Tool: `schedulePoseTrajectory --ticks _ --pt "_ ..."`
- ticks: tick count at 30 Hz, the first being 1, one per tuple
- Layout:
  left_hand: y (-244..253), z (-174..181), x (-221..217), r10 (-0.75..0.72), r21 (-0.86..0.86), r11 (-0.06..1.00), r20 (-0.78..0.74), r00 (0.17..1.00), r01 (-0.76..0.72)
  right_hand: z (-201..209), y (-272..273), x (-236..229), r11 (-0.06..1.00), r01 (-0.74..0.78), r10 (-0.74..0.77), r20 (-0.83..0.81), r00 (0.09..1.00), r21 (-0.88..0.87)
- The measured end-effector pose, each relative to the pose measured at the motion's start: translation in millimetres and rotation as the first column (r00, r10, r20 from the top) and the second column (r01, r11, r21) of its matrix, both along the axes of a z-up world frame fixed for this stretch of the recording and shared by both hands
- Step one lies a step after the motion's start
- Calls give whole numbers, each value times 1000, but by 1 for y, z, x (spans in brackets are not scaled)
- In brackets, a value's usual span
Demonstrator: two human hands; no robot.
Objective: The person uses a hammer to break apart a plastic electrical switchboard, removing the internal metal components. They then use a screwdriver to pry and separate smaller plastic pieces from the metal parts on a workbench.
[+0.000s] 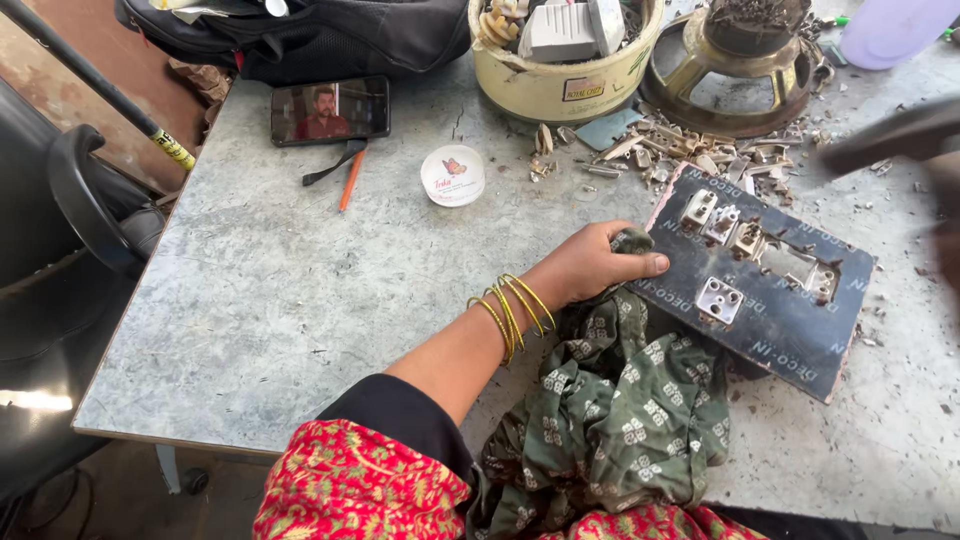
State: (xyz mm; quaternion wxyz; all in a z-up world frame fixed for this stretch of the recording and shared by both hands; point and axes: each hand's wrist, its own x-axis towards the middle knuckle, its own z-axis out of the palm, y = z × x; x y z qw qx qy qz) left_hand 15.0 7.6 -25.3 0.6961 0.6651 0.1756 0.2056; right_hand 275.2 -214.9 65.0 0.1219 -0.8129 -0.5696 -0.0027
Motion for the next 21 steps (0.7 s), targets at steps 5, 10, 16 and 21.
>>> schedulePoseTrajectory --ticks 5,10,16,21 --pt "0 11 -6 15 25 1000 -15 1000 -15 4 12 7 998 -46 45 52 998 35" --pt "-2 18 -8 -8 -104 995 -48 999 3 0 13 11 997 -79 76 86 993 26" --pt "-5 28 -12 0 -71 997 -89 996 -6 13 10 2 989 -146 139 158 978 32" --pt "-6 34 -11 -30 -86 996 -86 996 23 22 -1 -4 970 -113 114 11 993 216"
